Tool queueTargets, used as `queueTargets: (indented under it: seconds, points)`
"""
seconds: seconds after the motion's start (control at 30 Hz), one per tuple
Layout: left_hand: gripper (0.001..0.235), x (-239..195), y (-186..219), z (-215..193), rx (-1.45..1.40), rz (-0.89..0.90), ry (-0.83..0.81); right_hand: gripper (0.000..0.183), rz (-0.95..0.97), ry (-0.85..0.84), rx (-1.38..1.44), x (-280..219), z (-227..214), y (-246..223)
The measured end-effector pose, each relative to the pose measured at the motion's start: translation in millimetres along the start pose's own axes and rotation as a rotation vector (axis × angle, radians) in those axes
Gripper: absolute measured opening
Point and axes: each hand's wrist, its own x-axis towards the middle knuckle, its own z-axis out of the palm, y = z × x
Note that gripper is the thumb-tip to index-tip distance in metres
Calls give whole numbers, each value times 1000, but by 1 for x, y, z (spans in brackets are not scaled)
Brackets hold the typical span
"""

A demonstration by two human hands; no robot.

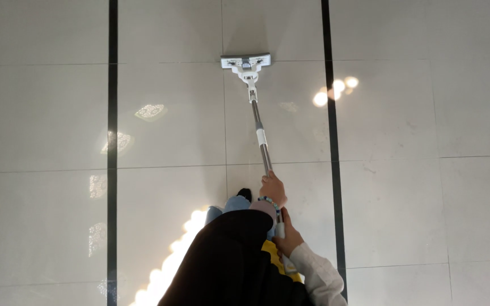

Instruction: The recorder is mopping a white tiled floor using a mop with a white handle.

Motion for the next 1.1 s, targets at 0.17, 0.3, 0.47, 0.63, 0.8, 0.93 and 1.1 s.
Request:
queueTargets:
  seconds: [0.17, 0.3, 0.47, 0.63, 0.8, 0.93, 1.1]
  points:
    - [100, -87, 13, -9, 131, 11, -132, 102, -173, 34, -18, -18, 41, 90]
    - [97, -139, 12, 31, 251, 69, -132, 99, -297, 23, 69, -67, 63, 133]
    - [94, -214, 23, 68, 176, 18, -123, 94, -251, 26, 103, -144, 84, 173]
    - [94, -286, 44, 78, 136, -35, -204, 94, -317, 3, 158, -191, 96, 224]
    - [86, -338, 62, 87, 264, 90, -273, 94, -126, -16, 104, -245, 91, 242]
    - [80, -348, 74, 104, 298, 27, -340, 93, -245, 5, 46, -224, 104, 304]
    - [66, -341, 43, 116, 301, 198, -190, 89, -125, 20, 171, -249, 113, 246]
